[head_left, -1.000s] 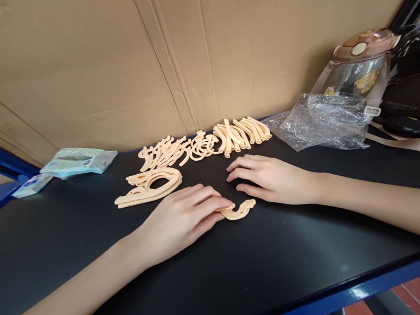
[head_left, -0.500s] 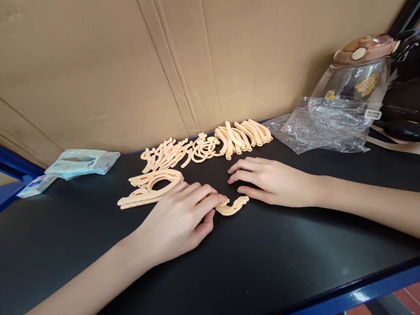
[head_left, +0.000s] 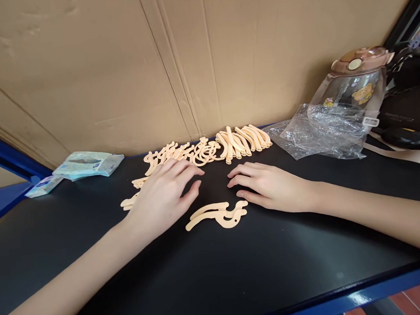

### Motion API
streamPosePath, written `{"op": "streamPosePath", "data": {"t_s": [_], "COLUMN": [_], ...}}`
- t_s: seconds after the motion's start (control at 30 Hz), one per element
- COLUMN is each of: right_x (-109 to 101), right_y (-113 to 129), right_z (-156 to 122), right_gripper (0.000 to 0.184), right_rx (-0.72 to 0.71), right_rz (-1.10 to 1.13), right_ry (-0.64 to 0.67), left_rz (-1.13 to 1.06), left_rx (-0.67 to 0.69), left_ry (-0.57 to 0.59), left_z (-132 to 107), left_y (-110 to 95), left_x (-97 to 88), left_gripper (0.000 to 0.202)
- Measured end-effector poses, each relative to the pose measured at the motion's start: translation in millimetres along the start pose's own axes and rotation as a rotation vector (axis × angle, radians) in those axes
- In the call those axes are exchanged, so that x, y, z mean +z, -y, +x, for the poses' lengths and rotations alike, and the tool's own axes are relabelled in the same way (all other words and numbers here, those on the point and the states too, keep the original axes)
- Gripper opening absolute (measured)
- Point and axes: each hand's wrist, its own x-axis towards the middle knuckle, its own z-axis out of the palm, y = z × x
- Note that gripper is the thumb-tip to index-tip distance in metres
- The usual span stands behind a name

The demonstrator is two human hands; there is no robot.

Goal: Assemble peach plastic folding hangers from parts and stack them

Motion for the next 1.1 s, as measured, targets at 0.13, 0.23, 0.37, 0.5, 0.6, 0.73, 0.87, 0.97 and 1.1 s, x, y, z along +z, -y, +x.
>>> {"op": "streamPosePath", "data": {"t_s": [0.13,0.23,0.37,0.5,0.6,0.73,0.87,0.97,1.1], "right_x": [0,0,0,-1,-1,-1,0,1,2], "right_y": [0,0,1,2,2,2,1,0,0], "right_z": [1,1,1,1,1,1,0,0,2], "right_gripper": [0.024,0.024,0.024,0.024,0.024,0.025,0.025,0.025,0.025], "right_rx": [0.000,-0.003,-0.013,-0.016,-0.018,-0.018,-0.023,-0.023,-0.023], "right_rz": [-0.006,-0.011,-0.019,-0.037,-0.049,-0.055,-0.057,-0.057,-0.059], "right_ry": [-0.002,-0.005,-0.006,-0.006,-0.004,-0.001,-0.008,-0.008,-0.005], "left_rz": [0.117,0.193,0.236,0.278,0.306,0.330,0.330,0.323,0.320], "left_rx": [-0.014,-0.026,-0.005,0.030,0.042,0.054,0.079,0.097,0.109], "left_ry": [0.009,0.024,0.054,0.089,0.106,0.098,0.070,0.028,-0.060], "left_z": [12,19,28,38,44,47,43,42,42], "left_y": [14,21,24,25,25,26,27,29,24], "left_x": [5.7,14.6,25.1,32.0,35.6,39.6,43.1,42.9,33.8], "left_gripper": [0.023,0.025,0.024,0.024,0.027,0.026,0.022,0.020,0.017]}}
